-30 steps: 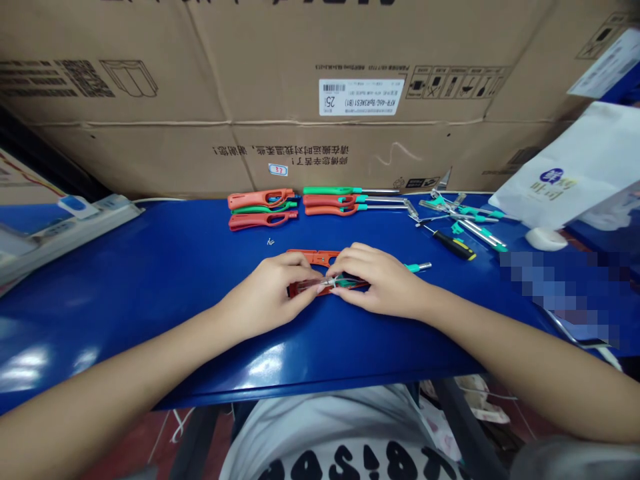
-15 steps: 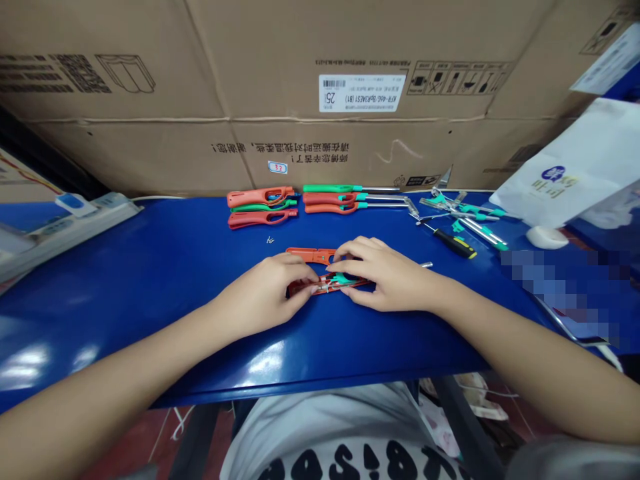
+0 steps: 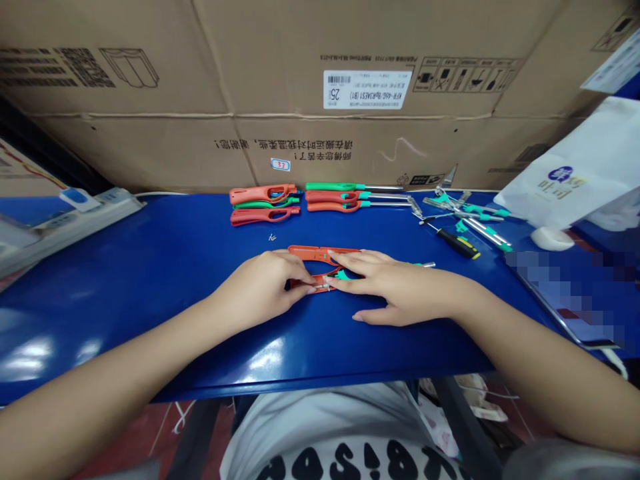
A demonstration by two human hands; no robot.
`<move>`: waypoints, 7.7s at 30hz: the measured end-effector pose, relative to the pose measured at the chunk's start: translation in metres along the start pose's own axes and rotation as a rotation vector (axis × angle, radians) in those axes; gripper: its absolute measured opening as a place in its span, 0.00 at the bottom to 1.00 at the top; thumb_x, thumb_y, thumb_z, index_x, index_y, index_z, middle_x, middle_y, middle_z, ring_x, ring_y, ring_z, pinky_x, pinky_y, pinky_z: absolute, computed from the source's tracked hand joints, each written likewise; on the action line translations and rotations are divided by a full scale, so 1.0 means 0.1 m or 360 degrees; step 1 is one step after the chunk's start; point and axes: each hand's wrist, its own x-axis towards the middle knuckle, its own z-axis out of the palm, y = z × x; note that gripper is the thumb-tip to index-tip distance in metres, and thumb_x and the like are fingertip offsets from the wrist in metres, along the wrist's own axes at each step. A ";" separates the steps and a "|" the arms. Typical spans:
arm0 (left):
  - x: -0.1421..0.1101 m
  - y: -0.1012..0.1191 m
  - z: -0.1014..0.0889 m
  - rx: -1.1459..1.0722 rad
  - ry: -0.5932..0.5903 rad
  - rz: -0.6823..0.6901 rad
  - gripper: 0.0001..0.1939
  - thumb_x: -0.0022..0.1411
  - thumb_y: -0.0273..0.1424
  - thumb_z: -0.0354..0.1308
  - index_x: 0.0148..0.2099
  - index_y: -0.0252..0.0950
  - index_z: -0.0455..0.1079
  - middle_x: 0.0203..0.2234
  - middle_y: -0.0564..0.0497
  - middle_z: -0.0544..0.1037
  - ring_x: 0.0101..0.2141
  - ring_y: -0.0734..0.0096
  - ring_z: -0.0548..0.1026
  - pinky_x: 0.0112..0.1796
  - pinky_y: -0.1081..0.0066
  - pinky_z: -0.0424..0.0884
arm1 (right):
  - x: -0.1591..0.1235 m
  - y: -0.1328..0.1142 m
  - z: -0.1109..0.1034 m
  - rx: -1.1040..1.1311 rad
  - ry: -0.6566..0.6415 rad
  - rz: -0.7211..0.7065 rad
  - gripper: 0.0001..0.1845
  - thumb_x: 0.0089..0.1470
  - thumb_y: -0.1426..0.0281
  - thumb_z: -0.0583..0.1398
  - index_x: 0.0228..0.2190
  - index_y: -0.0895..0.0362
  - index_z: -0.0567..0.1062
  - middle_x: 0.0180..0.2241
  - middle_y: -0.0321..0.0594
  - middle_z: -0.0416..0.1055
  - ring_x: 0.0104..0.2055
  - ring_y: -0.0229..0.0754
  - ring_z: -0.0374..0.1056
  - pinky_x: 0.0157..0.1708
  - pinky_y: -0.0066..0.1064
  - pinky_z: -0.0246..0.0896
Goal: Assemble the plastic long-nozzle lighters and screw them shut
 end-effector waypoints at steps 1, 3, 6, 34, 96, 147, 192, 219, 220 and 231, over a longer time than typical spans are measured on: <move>0.00 0.00 0.00 0.0001 -0.0002 -0.0004 0.05 0.65 0.29 0.64 0.41 0.41 0.82 0.36 0.51 0.84 0.40 0.61 0.80 0.41 0.65 0.74 | 0.00 0.00 0.00 0.0024 -0.0014 0.0004 0.38 0.62 0.58 0.62 0.69 0.48 0.58 0.74 0.50 0.39 0.75 0.59 0.38 0.70 0.57 0.39; 0.00 0.01 0.00 0.0004 -0.0013 -0.0021 0.06 0.65 0.30 0.64 0.42 0.41 0.83 0.36 0.51 0.84 0.40 0.61 0.80 0.41 0.65 0.74 | 0.00 0.00 0.01 0.0073 -0.0028 0.0009 0.38 0.62 0.57 0.61 0.69 0.48 0.57 0.74 0.50 0.39 0.75 0.58 0.37 0.71 0.57 0.36; 0.00 0.02 -0.01 0.0030 -0.0031 -0.0036 0.06 0.66 0.30 0.64 0.42 0.41 0.83 0.36 0.51 0.84 0.40 0.61 0.80 0.42 0.65 0.74 | 0.00 -0.01 0.01 0.0119 -0.0035 0.0013 0.38 0.62 0.57 0.61 0.69 0.48 0.58 0.74 0.50 0.39 0.75 0.58 0.36 0.71 0.59 0.33; -0.01 0.03 0.09 0.0124 0.0005 0.0264 0.10 0.71 0.28 0.54 0.51 0.39 0.73 0.46 0.48 0.80 0.48 0.61 0.77 0.46 0.64 0.73 | -0.01 0.16 -0.14 0.0155 0.0317 0.0139 0.07 0.59 0.74 0.59 0.36 0.55 0.78 0.37 0.39 0.76 0.36 0.39 0.70 0.34 0.29 0.57; 0.06 -0.12 0.09 0.0134 0.0094 0.0358 0.15 0.68 0.38 0.61 0.52 0.35 0.74 0.42 0.46 0.78 0.41 0.62 0.75 0.42 0.66 0.71 | 0.06 0.23 -0.05 0.0338 0.0459 0.0083 0.18 0.57 0.64 0.66 0.48 0.56 0.77 0.46 0.44 0.72 0.47 0.45 0.70 0.49 0.36 0.65; 0.02 0.00 0.17 0.0083 -0.0131 0.0192 0.14 0.76 0.36 0.46 0.49 0.36 0.70 0.38 0.48 0.75 0.38 0.64 0.75 0.40 0.67 0.71 | 0.13 0.15 0.06 -0.0168 0.0405 -0.0094 0.14 0.62 0.66 0.58 0.45 0.58 0.79 0.38 0.43 0.73 0.38 0.44 0.69 0.41 0.35 0.61; 0.02 0.02 0.12 -0.0162 -0.0011 0.0044 0.16 0.71 0.42 0.52 0.45 0.37 0.75 0.32 0.49 0.78 0.33 0.66 0.75 0.35 0.70 0.68 | 0.08 0.06 -0.03 -0.0157 0.0542 -0.0052 0.18 0.69 0.61 0.53 0.51 0.56 0.75 0.44 0.43 0.79 0.43 0.44 0.74 0.38 0.32 0.61; 0.08 -0.23 -0.05 0.0274 -0.0101 0.0365 0.20 0.75 0.43 0.47 0.41 0.34 0.72 0.28 0.51 0.75 0.29 0.67 0.73 0.33 0.69 0.64 | 0.05 0.09 -0.15 -0.0330 0.0279 0.0343 0.16 0.68 0.62 0.54 0.33 0.58 0.76 0.30 0.41 0.78 0.29 0.41 0.68 0.29 0.31 0.43; 0.08 -0.23 -0.06 0.0266 -0.0109 0.0367 0.21 0.75 0.43 0.47 0.40 0.34 0.72 0.28 0.51 0.75 0.29 0.67 0.73 0.33 0.70 0.64 | 0.04 0.09 -0.15 -0.0352 0.0274 0.0350 0.16 0.68 0.62 0.54 0.33 0.58 0.76 0.31 0.41 0.78 0.30 0.41 0.68 0.29 0.31 0.43; 0.05 -0.17 0.06 0.0371 -0.0060 0.0237 0.16 0.75 0.38 0.47 0.57 0.37 0.69 0.45 0.47 0.79 0.41 0.61 0.80 0.39 0.68 0.72 | 0.08 0.04 -0.12 -0.0352 0.0289 0.0332 0.15 0.69 0.61 0.54 0.36 0.56 0.75 0.35 0.39 0.79 0.36 0.43 0.73 0.30 0.32 0.46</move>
